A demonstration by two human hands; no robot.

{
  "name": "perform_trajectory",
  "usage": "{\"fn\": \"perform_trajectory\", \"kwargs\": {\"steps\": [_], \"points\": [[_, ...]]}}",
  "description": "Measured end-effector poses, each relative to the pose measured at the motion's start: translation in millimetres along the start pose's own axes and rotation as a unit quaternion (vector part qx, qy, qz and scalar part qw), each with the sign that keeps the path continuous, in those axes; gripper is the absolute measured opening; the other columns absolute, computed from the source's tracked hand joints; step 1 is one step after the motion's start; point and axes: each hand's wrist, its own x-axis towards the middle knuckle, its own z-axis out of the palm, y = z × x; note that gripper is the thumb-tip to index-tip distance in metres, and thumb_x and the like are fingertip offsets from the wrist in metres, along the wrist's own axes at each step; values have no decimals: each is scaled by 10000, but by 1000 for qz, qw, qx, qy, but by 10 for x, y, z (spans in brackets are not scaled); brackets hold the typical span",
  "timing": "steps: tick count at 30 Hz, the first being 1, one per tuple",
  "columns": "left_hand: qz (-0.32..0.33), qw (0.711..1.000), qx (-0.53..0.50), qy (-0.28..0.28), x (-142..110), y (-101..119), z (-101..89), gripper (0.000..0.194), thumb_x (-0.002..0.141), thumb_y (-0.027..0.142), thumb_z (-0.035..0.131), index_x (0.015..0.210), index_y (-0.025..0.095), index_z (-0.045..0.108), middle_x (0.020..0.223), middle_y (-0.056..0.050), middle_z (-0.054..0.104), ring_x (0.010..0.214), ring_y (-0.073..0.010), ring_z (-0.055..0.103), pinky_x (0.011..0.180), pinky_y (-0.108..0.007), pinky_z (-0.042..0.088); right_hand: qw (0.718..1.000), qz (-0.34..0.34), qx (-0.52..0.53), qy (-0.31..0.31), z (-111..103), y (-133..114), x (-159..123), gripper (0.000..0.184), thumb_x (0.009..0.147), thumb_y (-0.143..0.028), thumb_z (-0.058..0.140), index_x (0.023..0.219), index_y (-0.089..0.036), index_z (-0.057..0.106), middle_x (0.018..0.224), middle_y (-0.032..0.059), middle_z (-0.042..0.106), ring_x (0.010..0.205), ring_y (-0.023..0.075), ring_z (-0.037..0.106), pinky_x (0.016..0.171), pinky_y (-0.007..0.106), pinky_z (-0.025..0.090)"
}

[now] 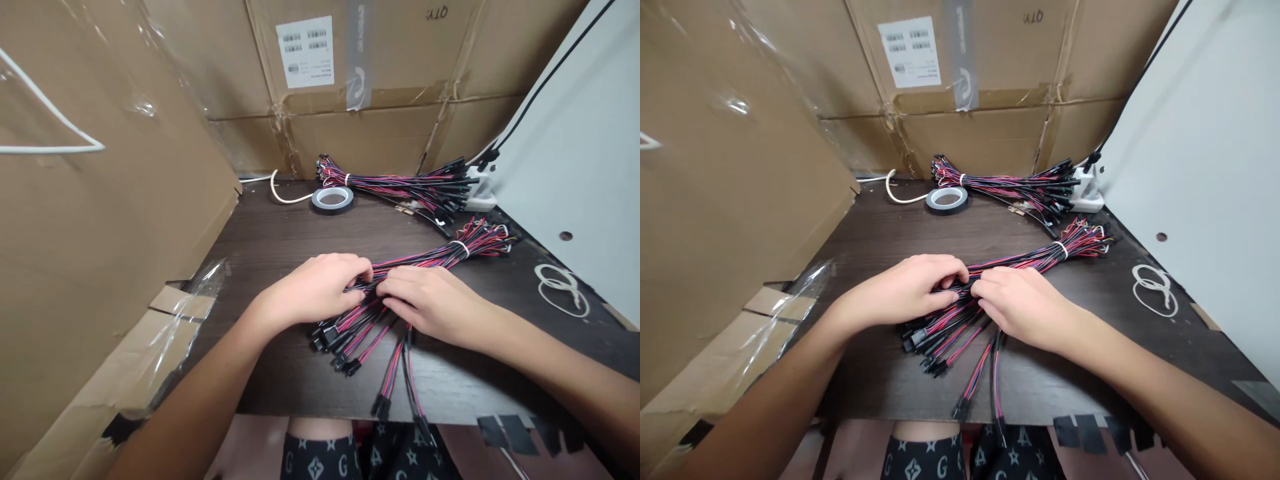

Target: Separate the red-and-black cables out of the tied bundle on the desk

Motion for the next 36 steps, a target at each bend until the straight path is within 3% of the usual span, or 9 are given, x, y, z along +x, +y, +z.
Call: {"fn": "perform_trajectory", "kwargs": {"steps": [11, 17, 22, 31, 36], "points": [[0, 1000, 2, 2, -4, -3, 2, 125, 855, 161, 585, 972, 196, 613, 906, 0, 624, 810, -169, 575, 688, -271, 404, 1000, 26, 13, -7, -28, 3, 6, 185, 872, -106, 448, 871, -177, 618, 839, 44, 663, 752, 162, 585, 650, 270, 374], [2, 1000, 4, 0, 4, 6, 2, 134, 853, 153, 583, 978, 193, 607, 910, 1, 624, 807, -168, 577, 689, -273, 407, 999, -29, 5, -39, -52, 18, 0, 221, 885, -113, 453, 932, -180, 659, 842, 50, 650, 735, 162, 574, 617, 275, 345], [0, 1000, 2, 5, 1, 8, 6, 143, 845, 141, 591, 978, 193, 601, 898, 9, 619, 788, -163, 568, 679, -266, 390, 998, -19, 13, -53, -72, 1, -2, 206, 887, -106, 443, 883, -172, 638, 828, 45, 636, 743, 170, 561, 623, 290, 327], [3, 1000, 5, 5, 3, 8, 10, 138, 845, 143, 594, 975, 191, 601, 886, 8, 617, 776, -166, 563, 677, -274, 385, 997, -56, 50, -35, -146, 7, -19, 208, 848, -91, 435, 871, -167, 627, 905, 73, 596, 838, 195, 490, 668, 302, 339], [-2, 1000, 10, 5, -5, 18, 7, 135, 845, 142, 596, 970, 192, 601, 891, 6, 622, 784, -169, 568, 678, -279, 394, 997, -65, 35, -35, -140, -16, -28, 188, 843, -104, 446, 828, -159, 625, 858, 64, 589, 796, 185, 459, 641, 310, 308]]}}
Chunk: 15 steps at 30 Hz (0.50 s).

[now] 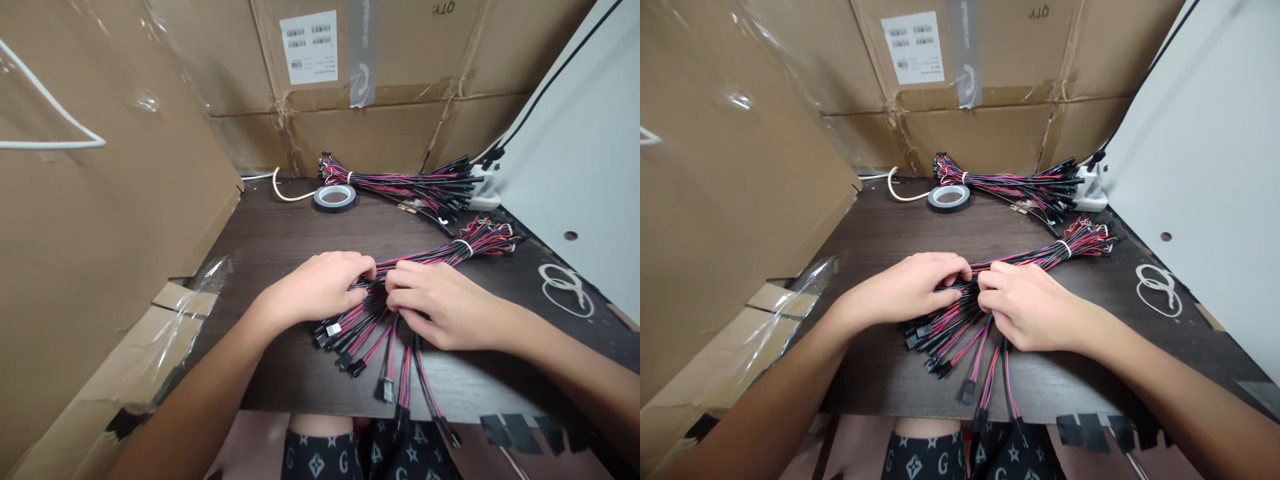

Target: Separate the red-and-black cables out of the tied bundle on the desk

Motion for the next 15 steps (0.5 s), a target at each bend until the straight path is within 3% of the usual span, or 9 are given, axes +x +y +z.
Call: {"fn": "perform_trajectory", "kwargs": {"steps": [7, 11, 15], "points": [[1, 1000, 0, 1, -9, 2, -3, 129, 850, 144, 590, 969, 194, 599, 898, 11, 621, 791, -164, 571, 676, -273, 395, 998, -43, 5, 37, -6, -30, 26, 201, 870, -114, 448, 815, -148, 639, 808, 69, 595, 808, 195, 450, 746, 356, 304], [-2, 1000, -3, -1, -11, 12, -10, 143, 839, 131, 588, 967, 194, 600, 894, 14, 619, 786, -162, 568, 673, -273, 393, 998, -46, 20, 29, 5, -21, 38, 215, 901, -125, 435, 919, -130, 650, 884, 95, 606, 858, 207, 464, 783, 360, 325], [-1, 1000, -4, 2, -9, 8, -7, 144, 832, 129, 597, 961, 193, 598, 881, 16, 617, 773, -162, 563, 665, -272, 385, 998, -50, 31, 15, 13, -24, 34, 211, 937, -202, 457, 869, -137, 646, 843, 79, 598, 829, 197, 459, 793, 354, 320]]}}
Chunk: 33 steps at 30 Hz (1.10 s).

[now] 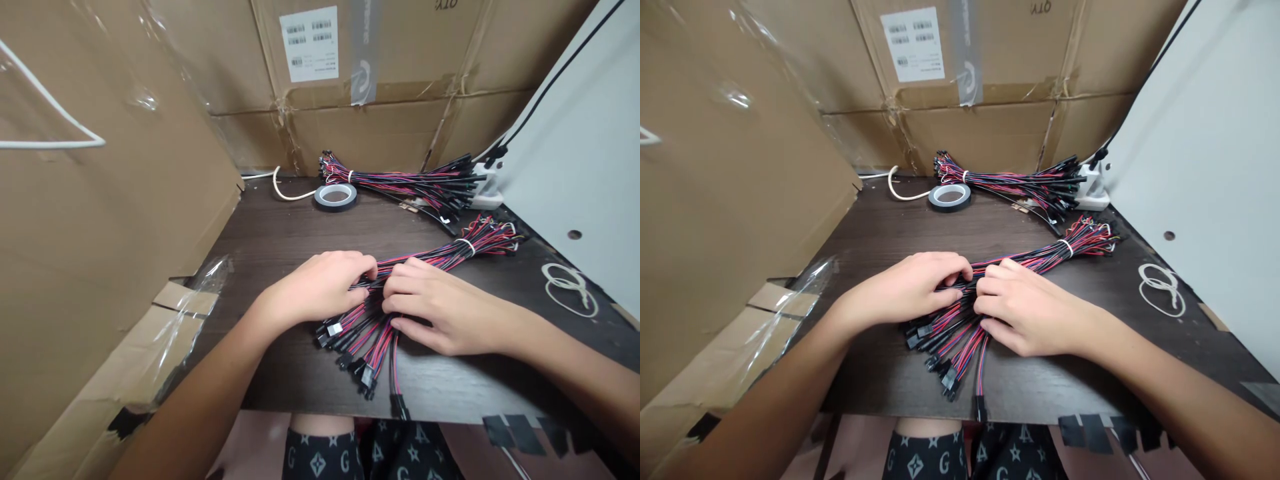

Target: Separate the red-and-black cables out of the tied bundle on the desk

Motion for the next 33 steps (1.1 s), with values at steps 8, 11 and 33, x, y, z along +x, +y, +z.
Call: {"fn": "perform_trajectory", "kwargs": {"steps": [8, 11, 33], "points": [[3, 1000, 2, -1, 8, -19, 12, 152, 842, 128, 594, 979, 193, 597, 888, 14, 617, 769, -159, 564, 667, -267, 383, 999, -23, -20, -33, 14, -8, -16, 272, 936, -187, 437, 717, -154, 596, 704, 41, 583, 718, 174, 428, 738, 342, 287], [3, 1000, 2, -3, 4, -23, 13, 156, 845, 131, 600, 988, 193, 598, 899, 11, 617, 778, -160, 565, 672, -265, 382, 999, -6, -38, -29, 42, 8, -23, 215, 934, -182, 445, 854, -144, 641, 749, 54, 613, 736, 188, 453, 716, 334, 296], [6, 1000, 0, -1, 4, -16, 9, 133, 844, 121, 585, 950, 197, 609, 907, 6, 629, 803, -168, 573, 678, -265, 400, 1000, -10, 15, 2, -8, 1, -10, 227, 933, -165, 443, 856, -152, 656, 1062, 106, 615, 951, 208, 545, 874, 370, 460]]}}
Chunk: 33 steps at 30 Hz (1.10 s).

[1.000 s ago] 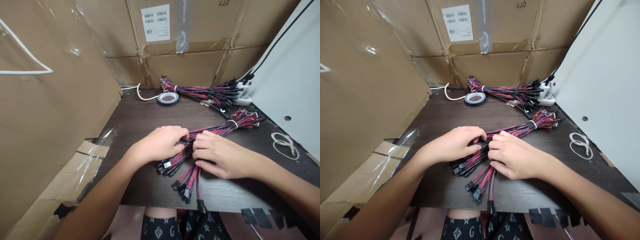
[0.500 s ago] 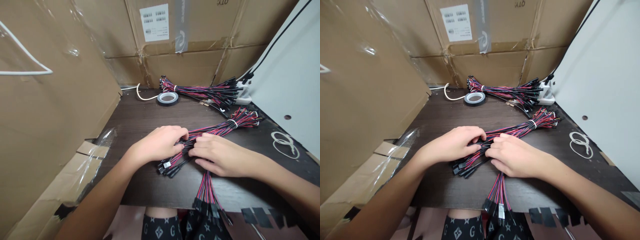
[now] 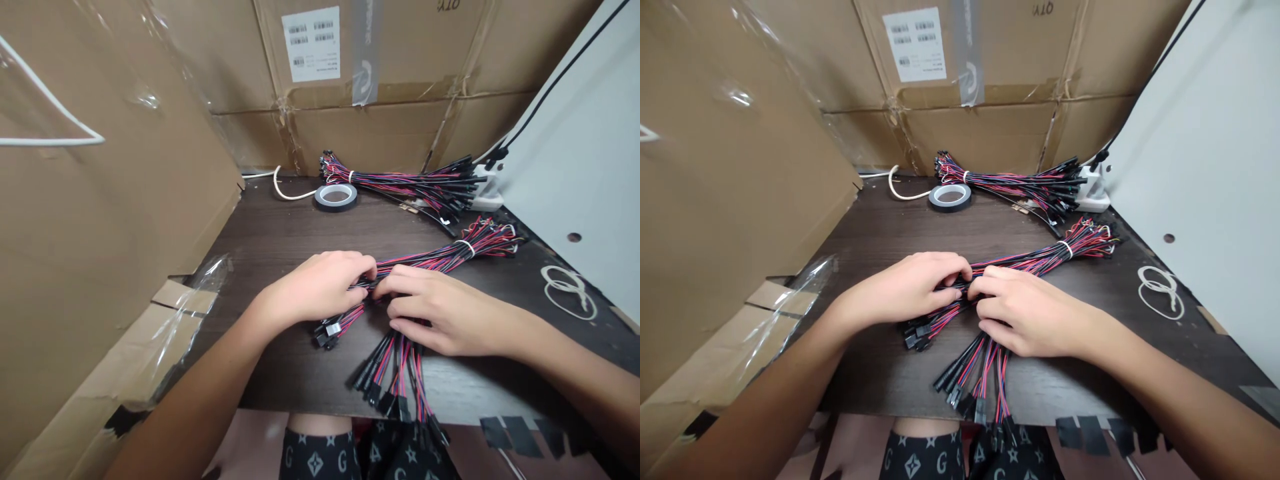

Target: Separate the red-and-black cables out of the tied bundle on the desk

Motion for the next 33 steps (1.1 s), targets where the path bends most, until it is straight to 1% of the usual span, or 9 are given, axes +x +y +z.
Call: {"fn": "perform_trajectory", "kwargs": {"steps": [4, 8, 14, 18, 21, 24, 28, 30, 33], "points": [[4, 1000, -1, 1, 4, 0, 1, 143, 872, 100, 530, 946, 194, 607, 950, -6, 642, 853, -177, 586, 726, -275, 431, 1000, 14, -7, -1, 6, 3, -3, 223, 935, -179, 442, 1009, -135, 647, 1061, 122, 619, 966, 217, 562, 867, 378, 478], [5, 1000, -3, -2, 4, -1, 5, 167, 897, 98, 489, 978, 192, 601, 994, -19, 645, 905, -187, 594, 804, -296, 447, 999, 27, -10, -20, 6, 5, -5, 238, 932, -198, 459, 1063, -123, 643, 969, 115, 638, 892, 221, 557, 820, 387, 474], [1, 1000, 0, 4, 1, -6, 12, 134, 894, 125, 519, 973, 192, 604, 944, -11, 642, 839, -179, 585, 729, -286, 430, 998, 28, -35, -39, 35, 1, -7, 280, 930, -198, 468, 1147, -132, 631, 960, 111, 659, 871, 236, 552, 793, 394, 442], [4, 1000, -4, 6, -1, -5, 12, 117, 889, 140, 543, 975, 195, 602, 936, -4, 637, 826, -171, 578, 716, -276, 417, 998, 35, -35, -34, 47, 2, -1, 249, 921, -191, 479, 1105, -130, 636, 916, 104, 643, 834, 225, 537, 766, 371, 427], [3, 1000, -5, 1, -4, 1, 3, 103, 871, 201, 613, 973, 194, 602, 925, -1, 631, 812, -172, 574, 686, -271, 405, 999, 39, 10, -36, 1, 17, -9, 242, 905, -120, 445, 1054, -138, 635, 912, 91, 629, 859, 214, 526, 810, 365, 419], [1, 1000, -4, -3, -7, 3, -9, 109, 872, 227, 632, 970, 190, 600, 919, 1, 625, 801, -169, 569, 678, -272, 397, 993, 41, 86, -69, -94, 31, -29, 327, 835, -21, 429, 1049, -163, 631, 963, 72, 631, 933, 200, 522, 890, 365, 405], [-2, 1000, -5, -2, -10, 3, -10, 114, 865, 208, 633, 971, 189, 596, 909, 5, 621, 792, -165, 565, 676, -273, 396, 984, 37, 113, -131, -148, 27, -43, 348, 777, -50, 540, 1078, -197, 638, 1040, 58, 607, 986, 201, 514, 912, 378, 400], [-1, 1000, -2, -2, -6, 13, -4, 119, 860, 201, 633, 972, 186, 595, 905, 3, 619, 798, -169, 566, 677, -274, 400, 990, 40, 81, -108, -100, 20, -31, 280, 822, -102, 559, 1080, -183, 634, 1034, 70, 601, 974, 206, 519, 890, 380, 411], [9, 1000, 11, 12, 12, 47, 9, 54, 868, 174, 607, 920, 181, 595, 902, -6, 609, 829, -176, 563, 712, -280, 415, 999, 45, -8, 2, 3, 25, 3, 148, 914, -179, 503, 974, -140, 633, 960, 105, 608, 895, 216, 516, 814, 377, 430]]}}
